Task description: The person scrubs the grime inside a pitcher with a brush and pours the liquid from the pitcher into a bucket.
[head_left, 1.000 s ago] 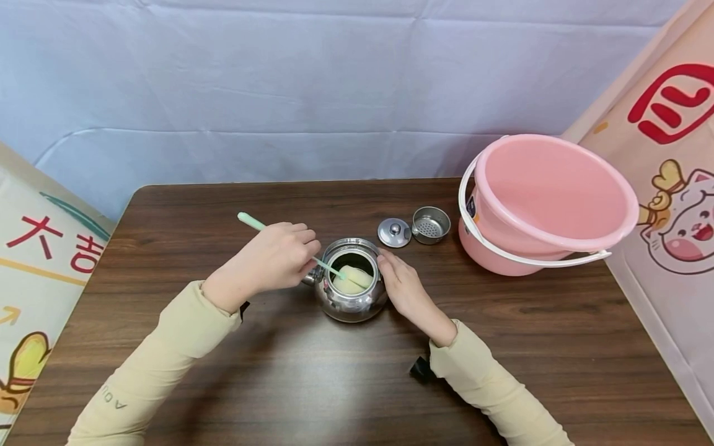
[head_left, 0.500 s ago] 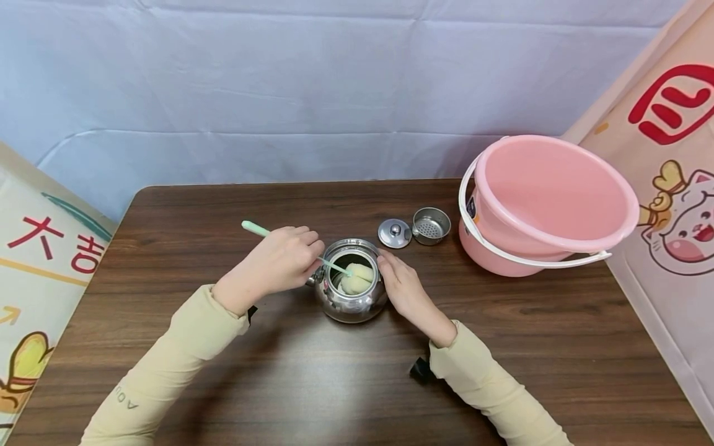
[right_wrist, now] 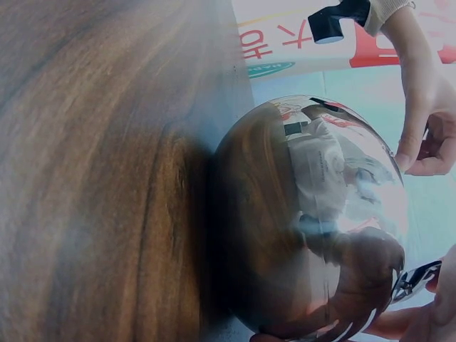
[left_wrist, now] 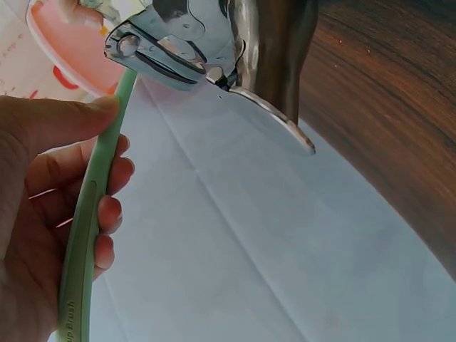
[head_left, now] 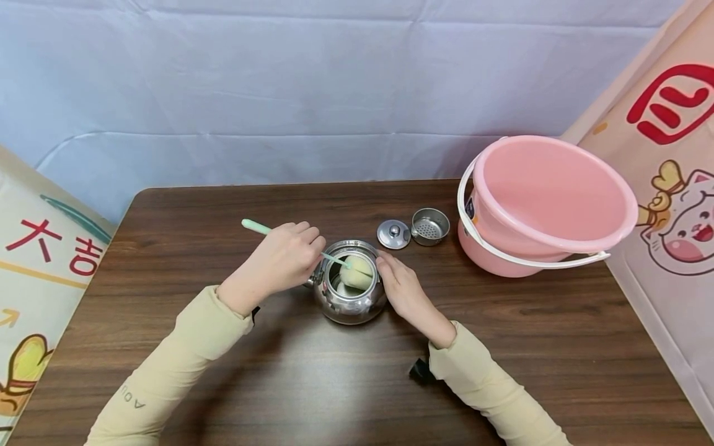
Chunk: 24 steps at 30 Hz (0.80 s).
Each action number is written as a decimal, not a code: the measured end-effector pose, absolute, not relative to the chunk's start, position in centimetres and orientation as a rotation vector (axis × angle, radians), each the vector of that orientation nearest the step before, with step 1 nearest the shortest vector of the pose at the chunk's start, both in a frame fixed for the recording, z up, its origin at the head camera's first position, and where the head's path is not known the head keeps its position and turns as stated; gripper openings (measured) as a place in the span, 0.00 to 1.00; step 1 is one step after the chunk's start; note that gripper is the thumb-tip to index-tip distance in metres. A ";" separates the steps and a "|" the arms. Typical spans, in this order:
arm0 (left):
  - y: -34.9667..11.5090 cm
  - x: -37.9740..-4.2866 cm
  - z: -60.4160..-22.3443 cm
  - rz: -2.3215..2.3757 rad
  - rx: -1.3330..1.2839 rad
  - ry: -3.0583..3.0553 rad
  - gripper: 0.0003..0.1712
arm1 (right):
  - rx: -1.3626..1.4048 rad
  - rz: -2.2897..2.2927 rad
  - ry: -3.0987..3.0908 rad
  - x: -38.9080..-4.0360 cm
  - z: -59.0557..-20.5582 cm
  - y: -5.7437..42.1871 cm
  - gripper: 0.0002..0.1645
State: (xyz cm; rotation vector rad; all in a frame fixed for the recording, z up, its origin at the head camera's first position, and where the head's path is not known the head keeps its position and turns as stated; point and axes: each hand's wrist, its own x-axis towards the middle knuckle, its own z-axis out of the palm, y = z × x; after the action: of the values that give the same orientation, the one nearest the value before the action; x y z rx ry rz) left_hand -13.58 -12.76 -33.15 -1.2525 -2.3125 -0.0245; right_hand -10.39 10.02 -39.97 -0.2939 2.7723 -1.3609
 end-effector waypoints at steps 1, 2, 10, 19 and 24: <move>-12.7 -13.5 -33.1 -0.025 -1.251 -2.299 0.09 | -0.293 -1.360 2.773 -10.4 -40.0 10.0 0.26; -12.7 -13.4 -33.1 -0.023 -1.249 -2.287 0.09 | -0.297 -1.359 2.775 -10.4 -40.0 10.0 0.26; -12.5 -12.6 -32.8 0.102 -1.261 -2.247 0.07 | -0.296 -1.353 2.788 -10.3 -39.9 10.0 0.26; -12.7 -12.4 -31.8 0.213 -1.293 -2.268 0.08 | -0.284 -1.353 2.787 -10.3 -39.9 10.0 0.26; -12.9 -12.3 -31.4 0.210 -1.317 -2.283 0.06 | -0.281 -1.356 2.785 -10.3 -39.8 9.9 0.26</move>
State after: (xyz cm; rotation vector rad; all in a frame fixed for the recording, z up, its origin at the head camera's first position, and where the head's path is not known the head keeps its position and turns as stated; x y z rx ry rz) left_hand -12.32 -12.92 -31.42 -1.3175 -2.2834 0.2105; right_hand -10.29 9.95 -39.83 -0.2806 2.7846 -1.3564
